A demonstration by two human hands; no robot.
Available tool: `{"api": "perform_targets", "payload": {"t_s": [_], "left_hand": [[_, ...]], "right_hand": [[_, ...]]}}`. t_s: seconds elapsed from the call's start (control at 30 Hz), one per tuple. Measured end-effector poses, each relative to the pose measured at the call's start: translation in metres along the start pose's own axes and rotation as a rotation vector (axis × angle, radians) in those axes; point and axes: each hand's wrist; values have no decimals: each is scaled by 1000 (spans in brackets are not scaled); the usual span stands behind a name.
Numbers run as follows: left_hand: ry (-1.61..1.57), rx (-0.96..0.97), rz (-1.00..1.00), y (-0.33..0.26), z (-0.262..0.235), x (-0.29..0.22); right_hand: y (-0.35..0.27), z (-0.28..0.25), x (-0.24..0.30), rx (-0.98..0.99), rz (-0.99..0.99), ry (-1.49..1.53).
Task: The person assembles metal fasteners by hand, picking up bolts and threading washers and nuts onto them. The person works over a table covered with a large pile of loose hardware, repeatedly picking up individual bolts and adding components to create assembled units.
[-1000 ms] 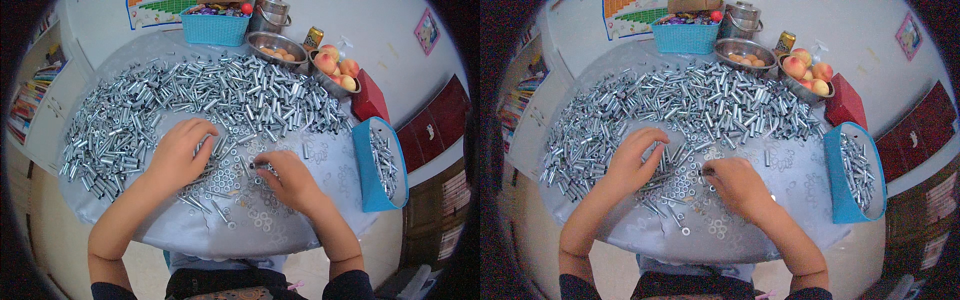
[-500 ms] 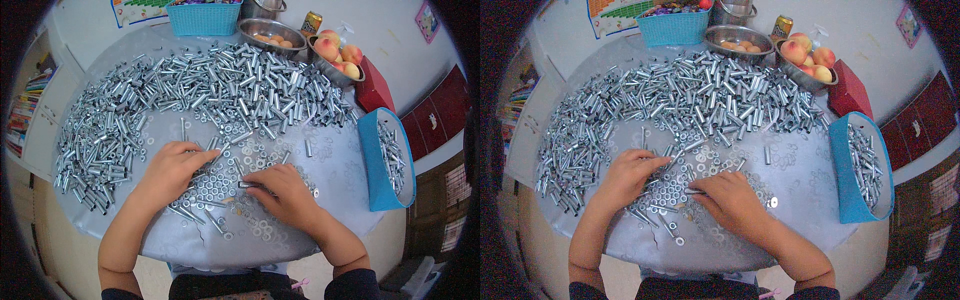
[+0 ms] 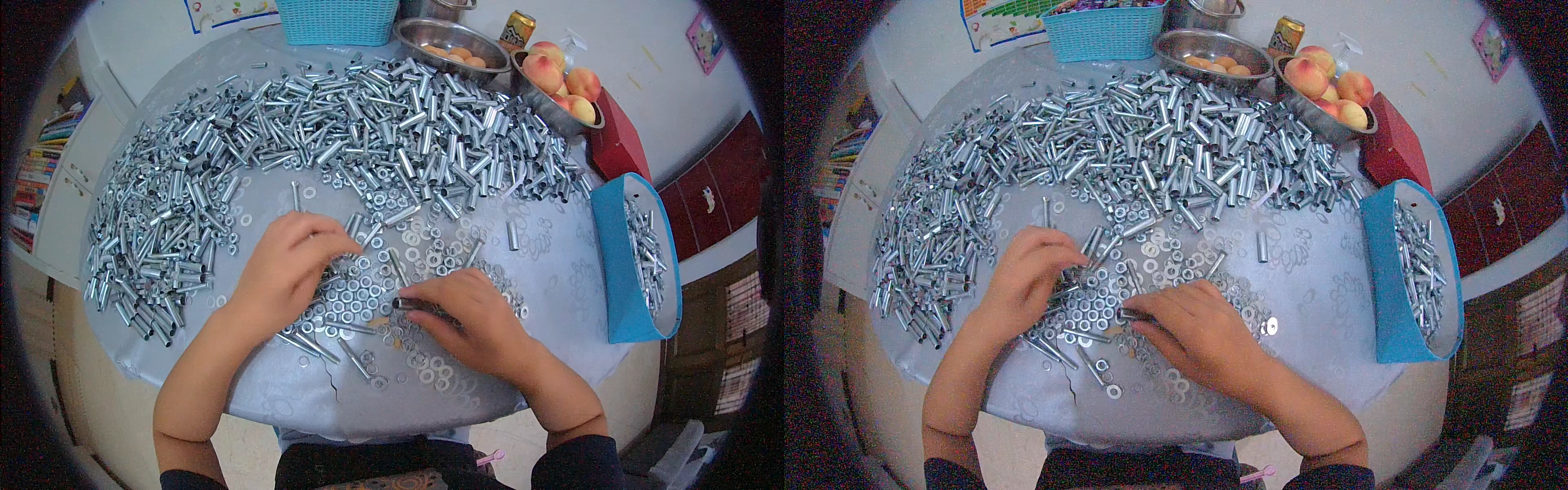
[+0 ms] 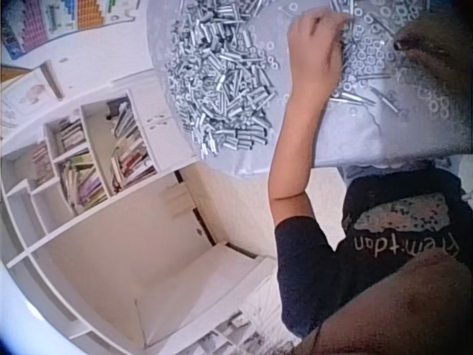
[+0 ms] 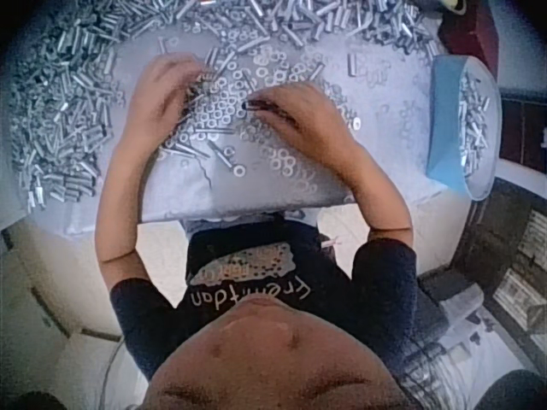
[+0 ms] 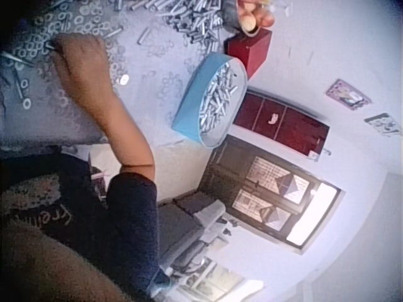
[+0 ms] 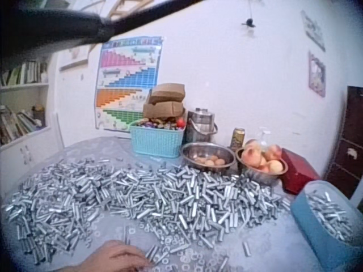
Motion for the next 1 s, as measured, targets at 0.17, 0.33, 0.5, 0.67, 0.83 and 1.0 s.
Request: {"api": "perform_targets", "payload": {"t_s": [0.17, 0.33, 0.5, 0.67, 0.83, 1.0], "left_hand": [[-572, -102, -211, -13, 1, -25], [-627, -25, -149, -15, 2, -31], [-621, 24, -192, -16, 3, -32], [-626, 52, -191, -16, 5, -32], [-708, 23, -189, -17, 5, -30], [-719, 59, -194, -18, 5, -30]], "right_hand": [[0, 2, 0, -11, 14, 17], [0, 4, 1, -51, 31, 96], [1, 2, 4, 24, 36, 171], [1, 4, 5, -42, 41, 173], [1, 0, 5, -11, 58, 160], [0, 0, 3, 12, 62, 178]]}}
Point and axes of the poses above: each hand's wrist, its own y-axis towards the middle knuckle, its own z-axis out of the palm, x = y × z, and after that the axes turned 13 degrees about -z, right-handed
